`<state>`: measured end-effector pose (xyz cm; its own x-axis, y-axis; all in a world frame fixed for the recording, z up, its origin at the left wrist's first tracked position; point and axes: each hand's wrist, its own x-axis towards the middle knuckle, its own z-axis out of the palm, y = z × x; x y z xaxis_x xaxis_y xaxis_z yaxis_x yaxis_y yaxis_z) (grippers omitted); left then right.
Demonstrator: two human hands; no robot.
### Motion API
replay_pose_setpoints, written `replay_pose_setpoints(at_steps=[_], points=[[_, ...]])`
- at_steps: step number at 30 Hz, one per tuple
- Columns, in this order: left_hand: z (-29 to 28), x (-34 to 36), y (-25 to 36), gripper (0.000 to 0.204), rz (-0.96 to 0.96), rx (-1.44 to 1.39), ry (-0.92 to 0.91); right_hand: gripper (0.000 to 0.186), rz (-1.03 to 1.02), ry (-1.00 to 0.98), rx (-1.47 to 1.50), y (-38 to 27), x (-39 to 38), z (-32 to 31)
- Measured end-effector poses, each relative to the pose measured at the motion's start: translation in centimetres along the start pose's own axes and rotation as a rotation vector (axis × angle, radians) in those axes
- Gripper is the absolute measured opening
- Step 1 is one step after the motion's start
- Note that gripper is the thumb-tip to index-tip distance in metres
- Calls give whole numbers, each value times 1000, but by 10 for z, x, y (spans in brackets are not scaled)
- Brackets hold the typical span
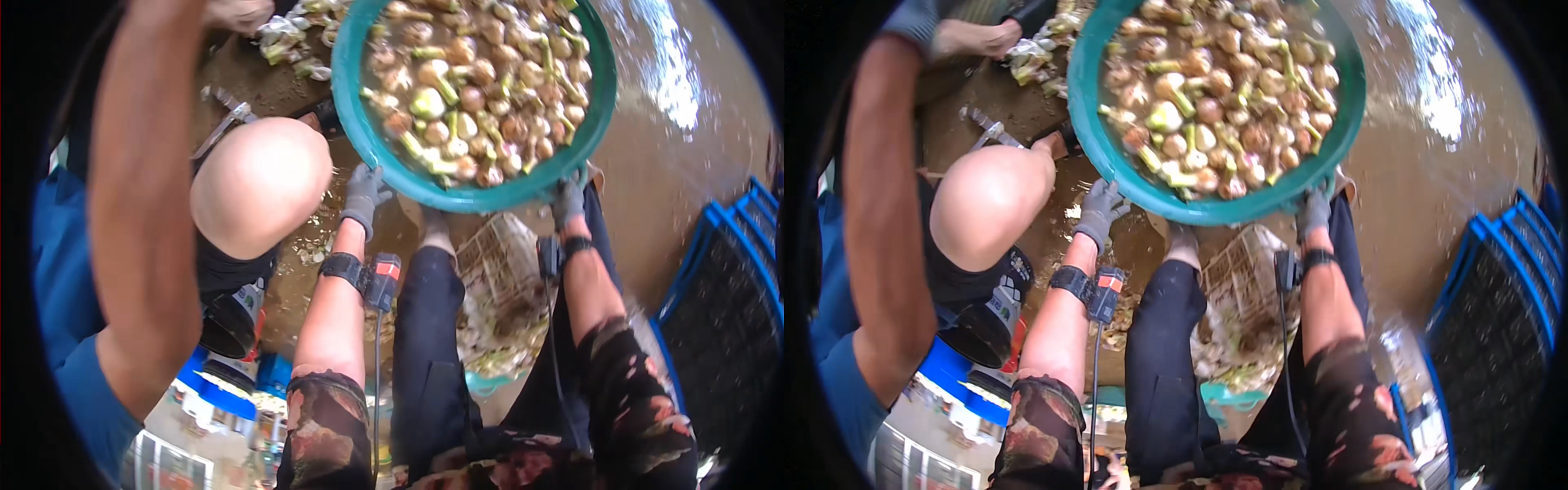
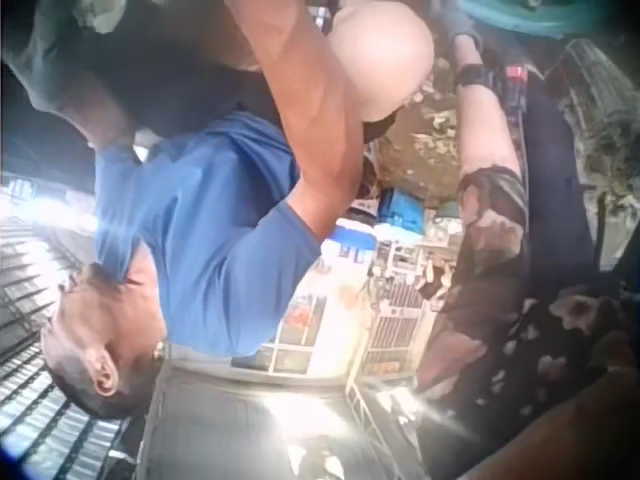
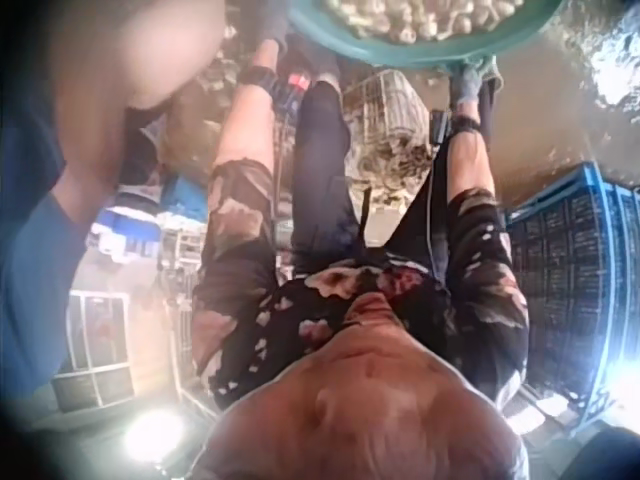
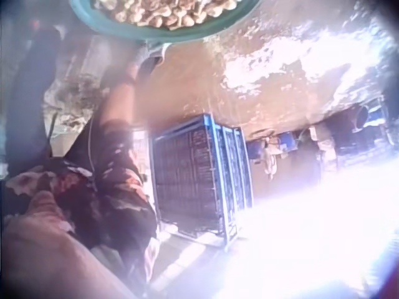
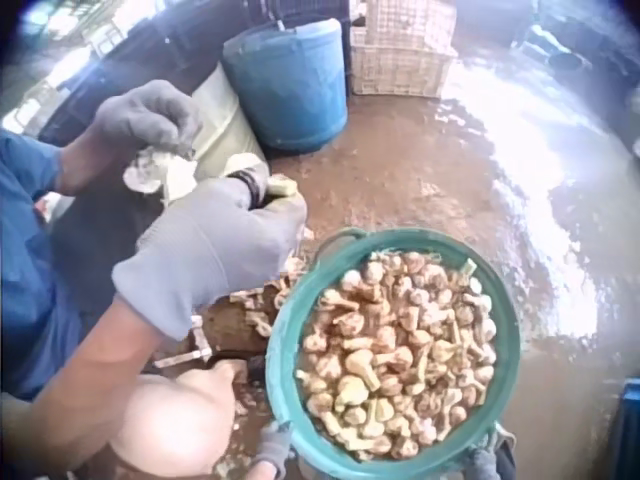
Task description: Peeling and washing root vegetables by hand in a processing facility.
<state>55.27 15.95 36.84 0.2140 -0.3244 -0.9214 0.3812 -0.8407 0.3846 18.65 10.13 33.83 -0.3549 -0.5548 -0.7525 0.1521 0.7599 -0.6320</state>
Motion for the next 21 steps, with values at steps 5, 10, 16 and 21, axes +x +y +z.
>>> replay_pose_setpoints(at_steps=[5, 10, 16, 21], points=[[17, -14, 7, 31, -111, 94, 42, 43, 159, 251, 44, -2, 18, -7], [22, -8, 11, 30, -134, 114, 56, 56, 83, 164, -59, 3, 21, -23], [31, 6, -3, 28, -34, -63, 160, 57, 75, -14, 96, -2, 10, -27], [19, 2, -15, 22, -12, 147, 220, 45, -14, 103, 67, -8, -13, -15]])
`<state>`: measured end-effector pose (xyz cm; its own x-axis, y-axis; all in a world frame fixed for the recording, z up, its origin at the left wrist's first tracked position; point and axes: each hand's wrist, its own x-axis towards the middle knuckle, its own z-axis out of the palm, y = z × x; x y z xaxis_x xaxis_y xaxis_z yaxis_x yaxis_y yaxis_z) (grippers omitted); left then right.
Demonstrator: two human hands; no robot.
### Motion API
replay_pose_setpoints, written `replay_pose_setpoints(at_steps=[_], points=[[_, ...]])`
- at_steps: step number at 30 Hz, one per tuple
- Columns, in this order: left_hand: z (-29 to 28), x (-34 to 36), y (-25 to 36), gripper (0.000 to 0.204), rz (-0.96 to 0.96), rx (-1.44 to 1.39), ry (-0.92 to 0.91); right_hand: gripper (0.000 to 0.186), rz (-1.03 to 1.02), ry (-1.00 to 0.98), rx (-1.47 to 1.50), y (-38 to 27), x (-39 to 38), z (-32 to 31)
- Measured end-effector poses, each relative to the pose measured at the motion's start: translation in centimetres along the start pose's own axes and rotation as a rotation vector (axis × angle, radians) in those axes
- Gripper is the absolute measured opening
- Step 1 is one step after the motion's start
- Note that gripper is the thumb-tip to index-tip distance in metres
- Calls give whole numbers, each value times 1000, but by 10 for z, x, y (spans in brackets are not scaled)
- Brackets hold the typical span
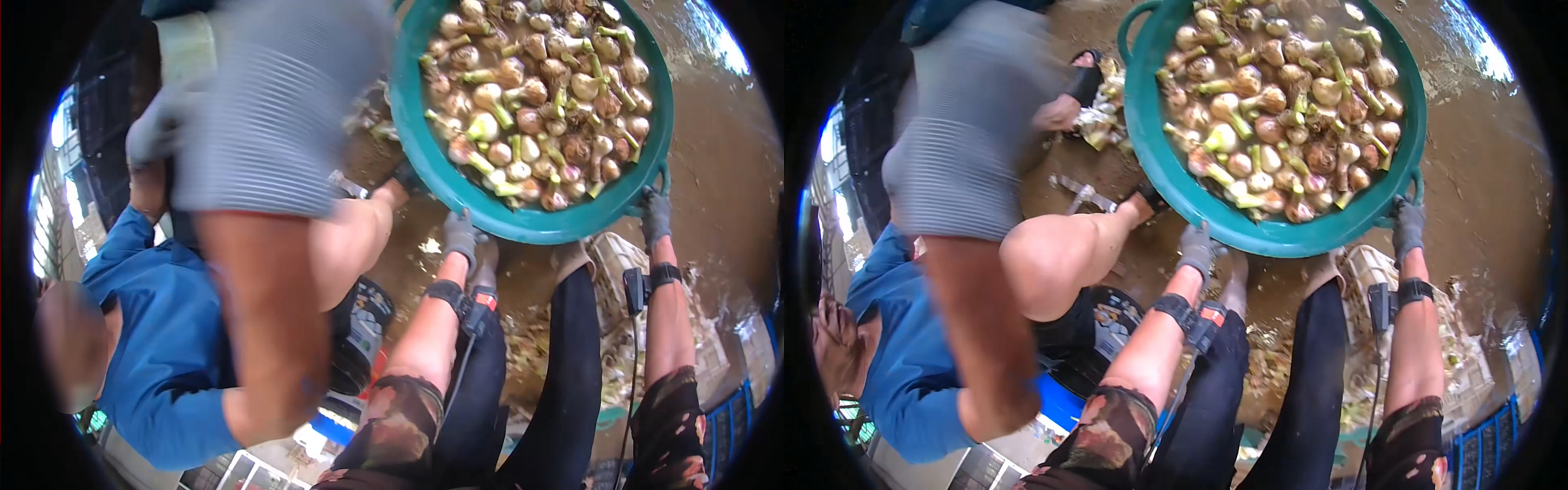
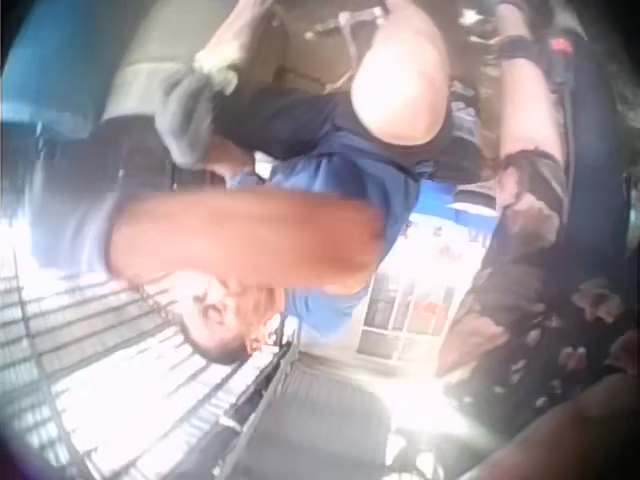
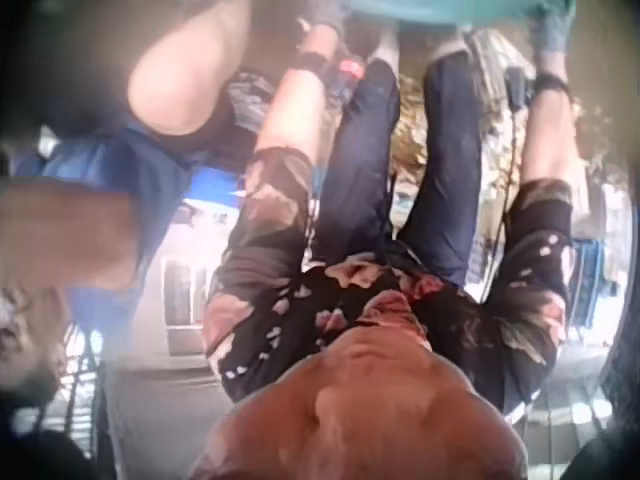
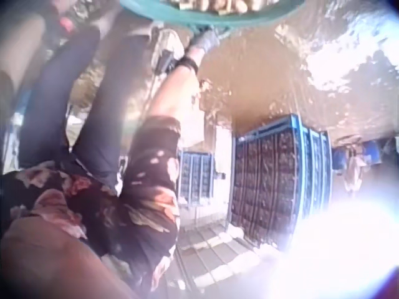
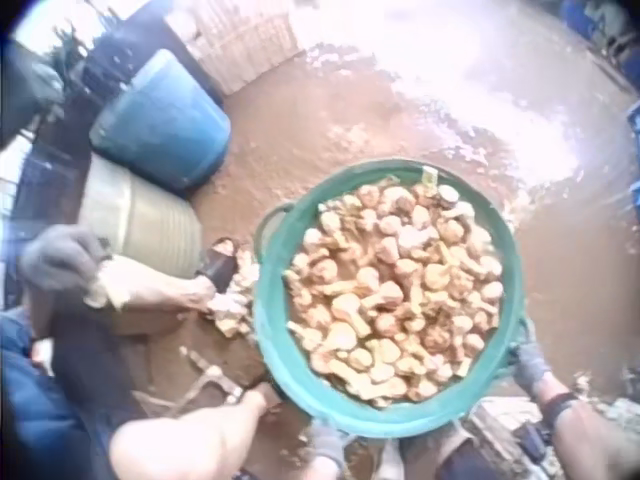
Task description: Peeling and washing root vegetables by hand in a processing facility.
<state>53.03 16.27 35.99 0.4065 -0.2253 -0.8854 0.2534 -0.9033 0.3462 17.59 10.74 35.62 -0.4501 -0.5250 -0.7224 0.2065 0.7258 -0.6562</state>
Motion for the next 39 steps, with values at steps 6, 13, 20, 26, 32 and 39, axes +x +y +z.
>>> replay_pose_setpoints(at_steps=[6, 13, 20, 26, 32, 39], points=[[5, -21, 77, 17, 379, 737, -345, 17, -32, 96, 5, 53, 6, -17], [27, -23, 114, 11, 1787, 2153, -716, 17, -38, 97, 12, 44, -3, 4], [1, 20, 12, 20, 555, 441, -157, 31, -53, 102, -33, 32, 5, -11], [-16, 18, -21, 22, 321, 123, -51, 11, -140, 164, -74, 40, 4, -4], [-13, 16, -19, 21, 356, 11, -77, 22, -200, 177, -349, 33, 5, -1], [-47, 35, 13, 24, 494, 212, -100, 17, -227, 239, 94, 95, -31, 19]])
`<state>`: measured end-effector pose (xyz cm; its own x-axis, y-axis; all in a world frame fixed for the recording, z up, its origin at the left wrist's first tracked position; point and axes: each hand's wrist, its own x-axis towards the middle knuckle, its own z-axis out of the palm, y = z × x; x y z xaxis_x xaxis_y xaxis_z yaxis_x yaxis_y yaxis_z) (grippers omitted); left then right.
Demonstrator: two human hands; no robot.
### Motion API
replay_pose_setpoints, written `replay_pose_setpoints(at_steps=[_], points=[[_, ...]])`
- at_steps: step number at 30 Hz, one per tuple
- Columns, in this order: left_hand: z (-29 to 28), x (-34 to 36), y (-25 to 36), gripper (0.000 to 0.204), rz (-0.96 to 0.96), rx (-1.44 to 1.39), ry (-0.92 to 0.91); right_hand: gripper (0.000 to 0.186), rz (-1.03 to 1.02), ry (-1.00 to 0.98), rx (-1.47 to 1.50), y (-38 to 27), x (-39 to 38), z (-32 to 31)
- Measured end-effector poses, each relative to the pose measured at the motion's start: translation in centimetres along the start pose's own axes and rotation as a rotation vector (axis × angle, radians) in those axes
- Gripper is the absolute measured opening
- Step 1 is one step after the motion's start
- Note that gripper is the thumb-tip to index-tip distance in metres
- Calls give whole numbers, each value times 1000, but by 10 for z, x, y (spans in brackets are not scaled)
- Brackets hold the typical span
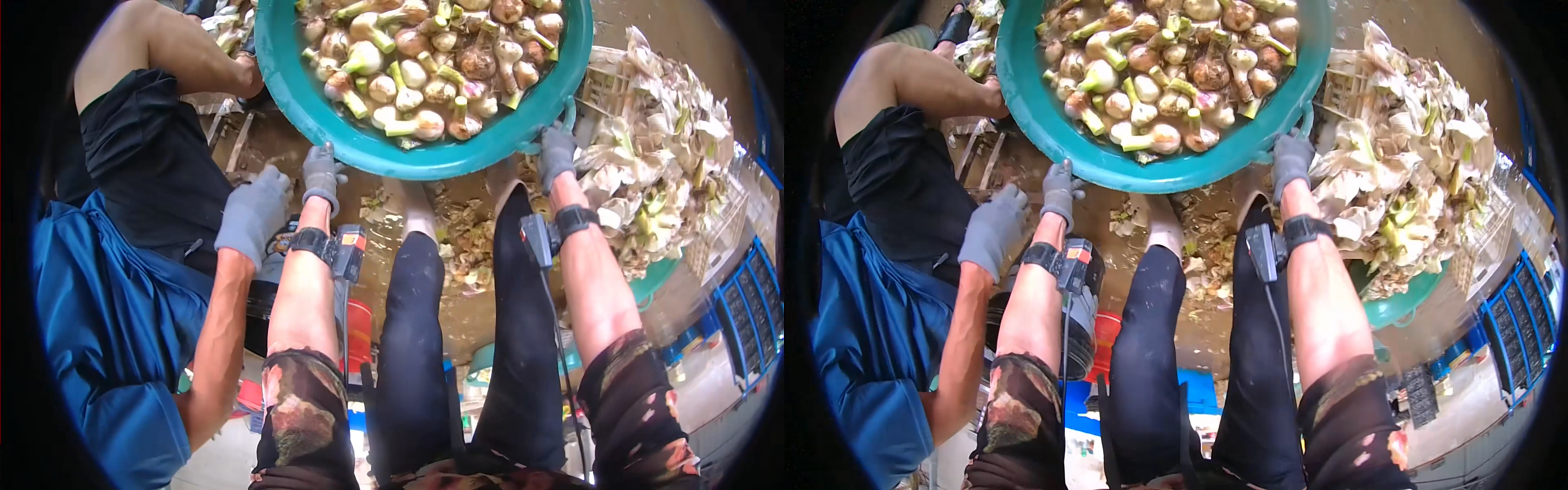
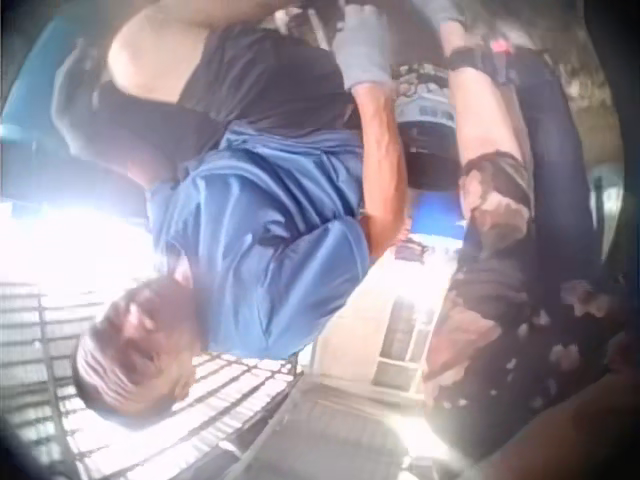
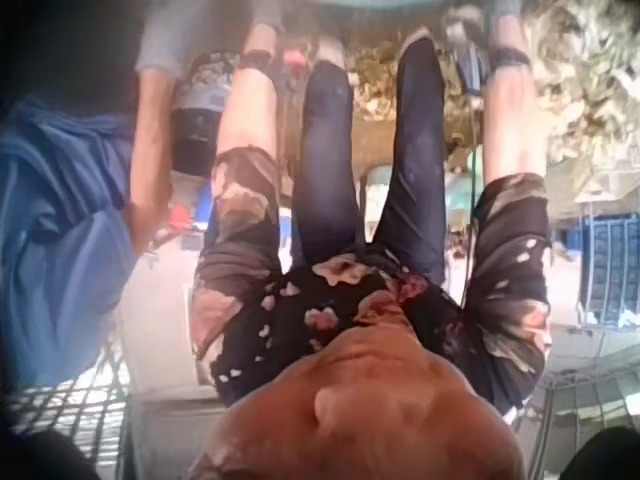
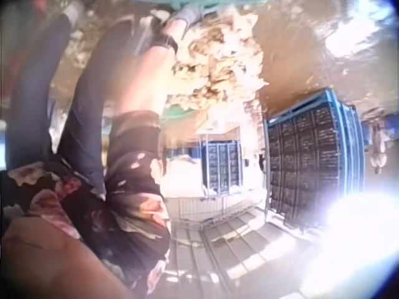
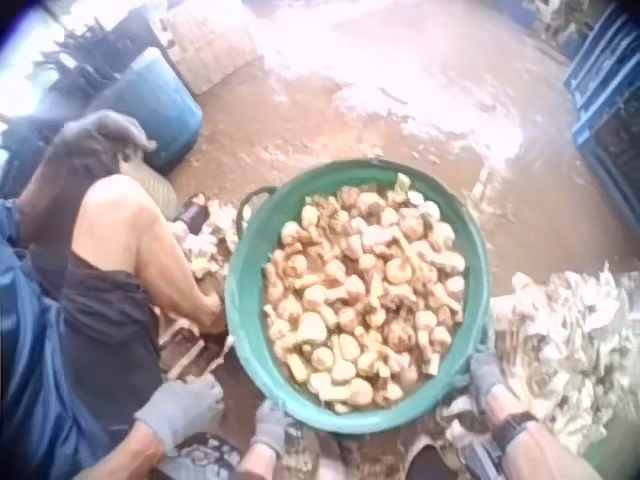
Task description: Peeling and washing root vegetables by hand in a processing facility.
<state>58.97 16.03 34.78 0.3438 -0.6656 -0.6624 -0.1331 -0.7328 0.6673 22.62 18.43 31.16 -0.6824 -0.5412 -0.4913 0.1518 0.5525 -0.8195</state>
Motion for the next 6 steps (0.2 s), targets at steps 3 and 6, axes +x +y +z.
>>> replay_pose_setpoints(at_steps=[3, 6], points=[[-4, 9, -9, 22, -13, 54, 7, 21, 61, -35, 81, 2, -25, -3], [1, 14, -8, 27, 77, 74, -34, 25, -17, -43, -13, 18, -14, -11]])
